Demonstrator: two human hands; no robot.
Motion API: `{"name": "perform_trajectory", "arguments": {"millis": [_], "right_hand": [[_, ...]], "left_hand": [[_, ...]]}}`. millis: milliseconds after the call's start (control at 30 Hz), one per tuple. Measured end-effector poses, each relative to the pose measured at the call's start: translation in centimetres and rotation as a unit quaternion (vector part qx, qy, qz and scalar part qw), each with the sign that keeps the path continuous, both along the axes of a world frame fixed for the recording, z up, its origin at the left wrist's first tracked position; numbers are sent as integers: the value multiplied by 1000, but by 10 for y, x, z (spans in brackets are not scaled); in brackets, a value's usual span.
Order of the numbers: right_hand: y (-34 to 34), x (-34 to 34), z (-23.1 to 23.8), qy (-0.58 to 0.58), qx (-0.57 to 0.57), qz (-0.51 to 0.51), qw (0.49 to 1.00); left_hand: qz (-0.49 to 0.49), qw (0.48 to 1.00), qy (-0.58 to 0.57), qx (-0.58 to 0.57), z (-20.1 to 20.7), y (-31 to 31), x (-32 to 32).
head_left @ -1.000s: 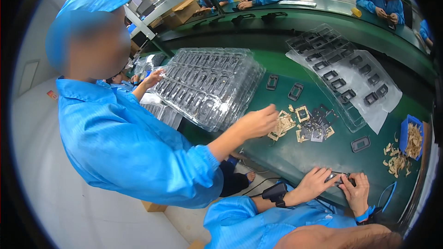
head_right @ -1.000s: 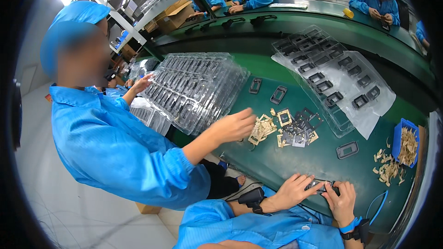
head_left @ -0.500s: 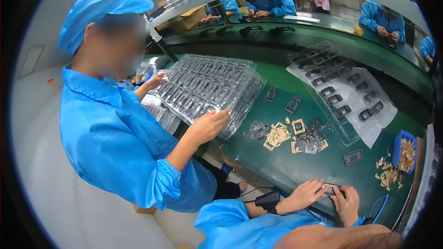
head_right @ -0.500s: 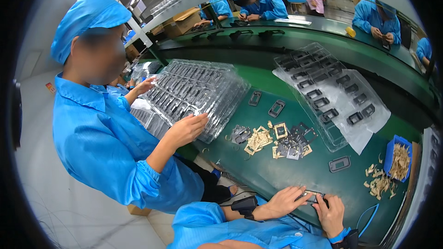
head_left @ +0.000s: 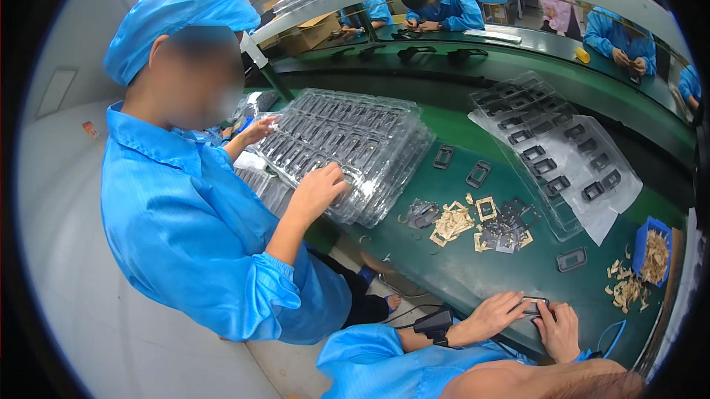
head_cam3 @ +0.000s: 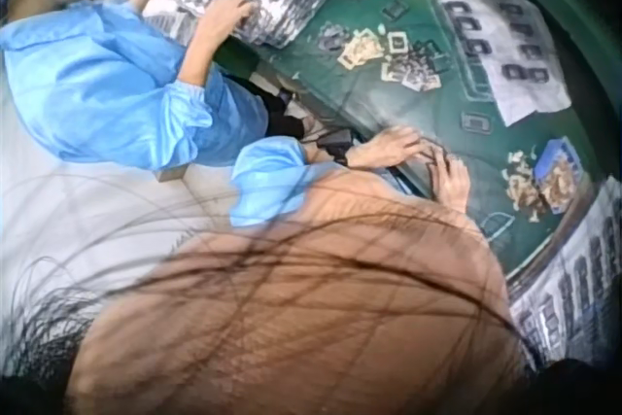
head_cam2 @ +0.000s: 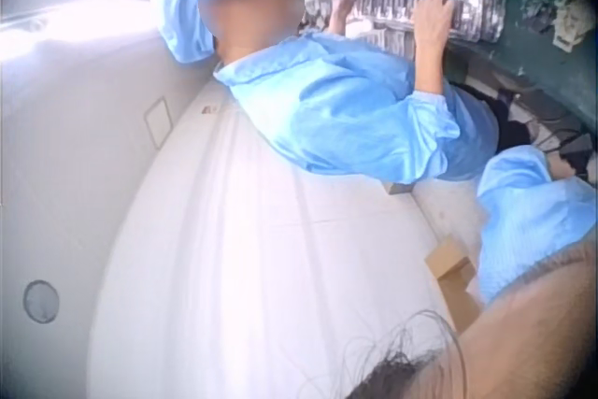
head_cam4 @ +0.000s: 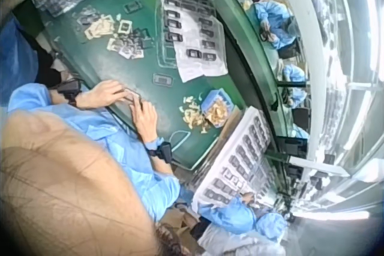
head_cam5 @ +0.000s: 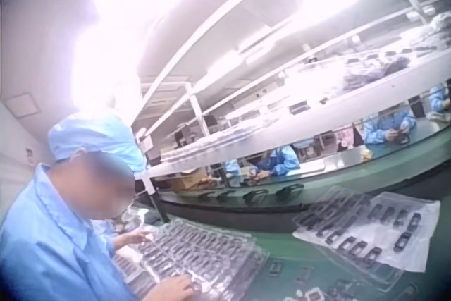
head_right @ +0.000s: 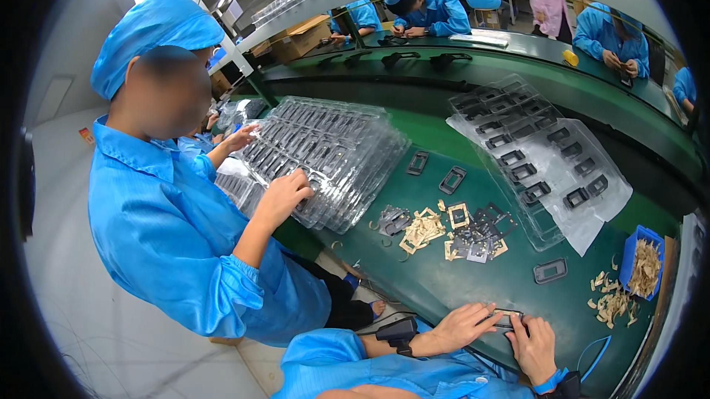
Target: Assembling small electronic device frames and connectors on a factory assembly line.
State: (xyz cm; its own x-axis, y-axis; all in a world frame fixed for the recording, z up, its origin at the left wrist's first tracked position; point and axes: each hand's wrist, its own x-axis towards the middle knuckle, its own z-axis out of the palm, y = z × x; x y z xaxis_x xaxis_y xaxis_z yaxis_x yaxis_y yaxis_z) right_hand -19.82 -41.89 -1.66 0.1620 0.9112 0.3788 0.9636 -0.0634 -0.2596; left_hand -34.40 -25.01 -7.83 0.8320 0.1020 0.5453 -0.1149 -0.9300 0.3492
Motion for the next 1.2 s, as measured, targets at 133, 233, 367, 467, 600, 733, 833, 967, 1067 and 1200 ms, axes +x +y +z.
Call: {"name": "perform_trajectory", "arguments": {"millis": [133, 233, 367, 467, 600, 733, 833, 967, 1067, 1200], "right_hand": [[-3, 0, -4, -10, 20, -2, 1000], [-1, 2, -4, -7, 19, -8, 1000], [0, 3, 6, 42, 20, -24, 999], [5, 5, 9, 145, 21, -57, 988], [16, 7, 15, 200, 6, -72, 977], [18, 14, 11, 253, -24, -84, 963], [21, 15, 12, 266, -23, -82, 960], [23, 16, 16, 275, -24, -77, 958], [22, 21, 9, 285, -14, -76, 955], [25, 20, 13, 295, -27, -92, 951]], "left_hand": [[0, 1000, -17, -19, -4, -1, 0], [7, 999, -35, -33, -2, 0, 1], [-26, 994, -5, -102, 11, 9, 0], [-34, 989, 31, -140, 27, 11, -2], [-52, 975, 50, -211, 32, 16, 7], [-75, 961, 78, -254, 36, 20, 18], [-76, 955, 96, -270, 40, 22, 20], [-76, 949, 102, -289, 39, 24, 22], [-77, 945, 107, -301, 45, 26, 23], [-72, 946, 105, -299, 43, 27, 25]]}}
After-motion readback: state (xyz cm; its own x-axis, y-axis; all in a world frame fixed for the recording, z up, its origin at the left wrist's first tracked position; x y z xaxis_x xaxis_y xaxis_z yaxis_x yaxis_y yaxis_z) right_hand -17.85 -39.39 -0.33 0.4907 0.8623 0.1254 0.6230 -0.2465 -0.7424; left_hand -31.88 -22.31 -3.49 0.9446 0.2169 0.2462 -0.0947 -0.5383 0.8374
